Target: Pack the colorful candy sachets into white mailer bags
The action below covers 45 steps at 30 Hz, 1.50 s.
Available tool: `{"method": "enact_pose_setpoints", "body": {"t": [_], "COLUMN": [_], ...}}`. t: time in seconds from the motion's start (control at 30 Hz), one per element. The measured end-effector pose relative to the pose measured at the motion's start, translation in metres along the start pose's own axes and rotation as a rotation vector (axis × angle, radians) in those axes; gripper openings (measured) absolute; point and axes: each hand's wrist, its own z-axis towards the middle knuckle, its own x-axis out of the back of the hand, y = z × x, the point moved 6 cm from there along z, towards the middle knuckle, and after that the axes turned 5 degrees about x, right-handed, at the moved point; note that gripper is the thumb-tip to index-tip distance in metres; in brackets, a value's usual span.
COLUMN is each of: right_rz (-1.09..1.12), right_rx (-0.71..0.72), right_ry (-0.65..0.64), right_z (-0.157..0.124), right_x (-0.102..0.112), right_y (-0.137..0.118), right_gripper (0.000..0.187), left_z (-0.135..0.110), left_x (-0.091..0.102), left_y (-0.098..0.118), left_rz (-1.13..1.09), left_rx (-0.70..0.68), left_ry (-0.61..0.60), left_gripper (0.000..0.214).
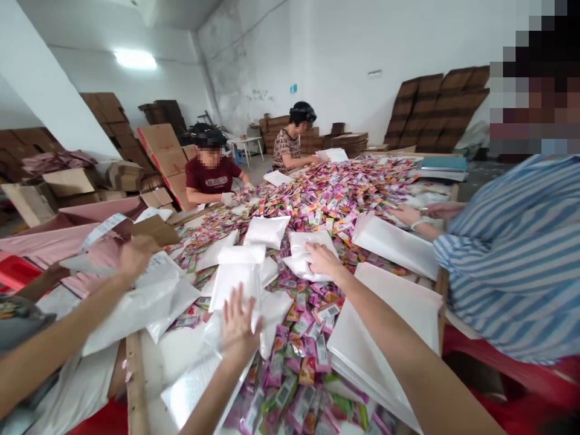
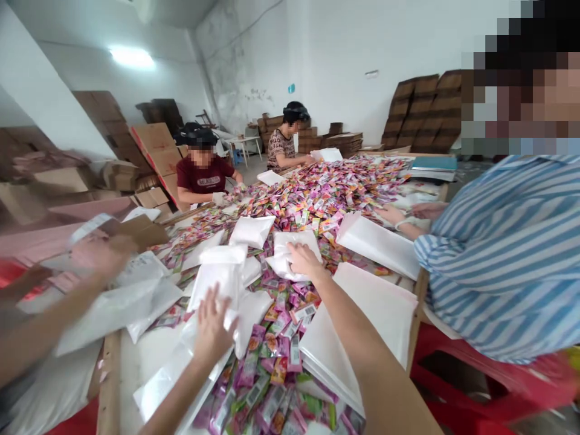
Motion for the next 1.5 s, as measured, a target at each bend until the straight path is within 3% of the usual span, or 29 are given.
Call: {"method": "enact_pose_setpoints", "body": {"t": [0.1, 0.23, 0.33, 0.4, 0.5, 0.57, 0.63, 0.73, 0.83, 1.0, 1.1, 1.17, 1.2, 1.27, 1.33, 1.4, 1.5], "right_rz": [0.076, 0.199, 0.295, 0.311, 0.202, 0.075, -0.063, -0.101, -0.101, -0.082, 0.100, 0.175, 0.162, 0.100, 0.037, -0.011, -0.061], "right_rx": [-0.032, -0.063, 0.029, 0.137, 0.376, 0.426, 0.352, 0.345, 0.366, 0.471, 0.534, 0.383, 0.223, -0.125, -0.345, -0.414, -0.423], "right_ry": [0.091, 0.253, 0.449, 0.525, 0.536, 0.387, 0.139, 0.010, -0.030, -0.124, 0.061, 0.259, 0.322, 0.309, 0.190, 0.103, 0.059], "right_z": [0.009, 0.011, 0.009, 0.015, 0.041, 0.069, 0.097, 0.120, 0.128, 0.121, 0.112, 0.104, 0.098, 0.083, 0.067, 0.062, 0.080], "right_x": [0.031, 0.091, 0.133, 0.143, 0.119, 0.076, 0.024, -0.024, -0.038, -0.025, 0.005, 0.025, 0.030, 0.026, 0.013, 0.001, -0.009], "right_y": [0.004, -0.005, -0.046, -0.089, -0.162, -0.194, -0.206, -0.213, -0.218, -0.217, -0.184, -0.129, -0.093, -0.017, 0.045, 0.086, 0.119], "right_gripper": [0.045, 0.030, 0.034, 0.041, 0.045, 0.041, 0.034, 0.033, 0.035, 0.065, 0.066, 0.060, 0.059, 0.068, 0.088, 0.104, 0.114], "left_z": [-0.031, -0.045, -0.046, -0.048, -0.051, -0.051, -0.051, -0.050, -0.048, -0.047, -0.043, -0.041, -0.040, -0.039, -0.040, -0.043, -0.050], "left_x": [-0.017, -0.027, -0.028, -0.029, -0.033, -0.035, -0.035, -0.035, -0.033, -0.034, -0.036, -0.038, -0.039, -0.040, -0.042, -0.046, -0.058], "left_y": [0.027, 0.027, 0.025, 0.026, 0.027, 0.027, 0.026, 0.025, 0.026, 0.025, 0.020, 0.017, 0.016, 0.015, 0.015, 0.016, 0.014], "left_rz": [0.007, 0.055, 0.111, 0.138, 0.157, 0.160, 0.156, 0.133, 0.099, 0.104, 0.109, 0.117, 0.119, 0.114, 0.098, 0.076, 0.057], "left_rx": [-0.084, -0.114, -0.140, -0.155, -0.158, -0.162, -0.164, -0.143, -0.121, -0.117, -0.085, -0.062, -0.051, -0.039, -0.039, -0.039, -0.023], "left_ry": [-0.154, -0.191, -0.141, -0.101, -0.085, -0.080, -0.067, -0.053, -0.044, -0.061, -0.078, -0.085, -0.083, -0.075, -0.058, -0.029, 0.015], "left_gripper": [0.033, 0.036, 0.042, 0.045, 0.046, 0.045, 0.043, 0.042, 0.041, 0.039, 0.042, 0.041, 0.040, 0.038, 0.038, 0.038, 0.037]}}
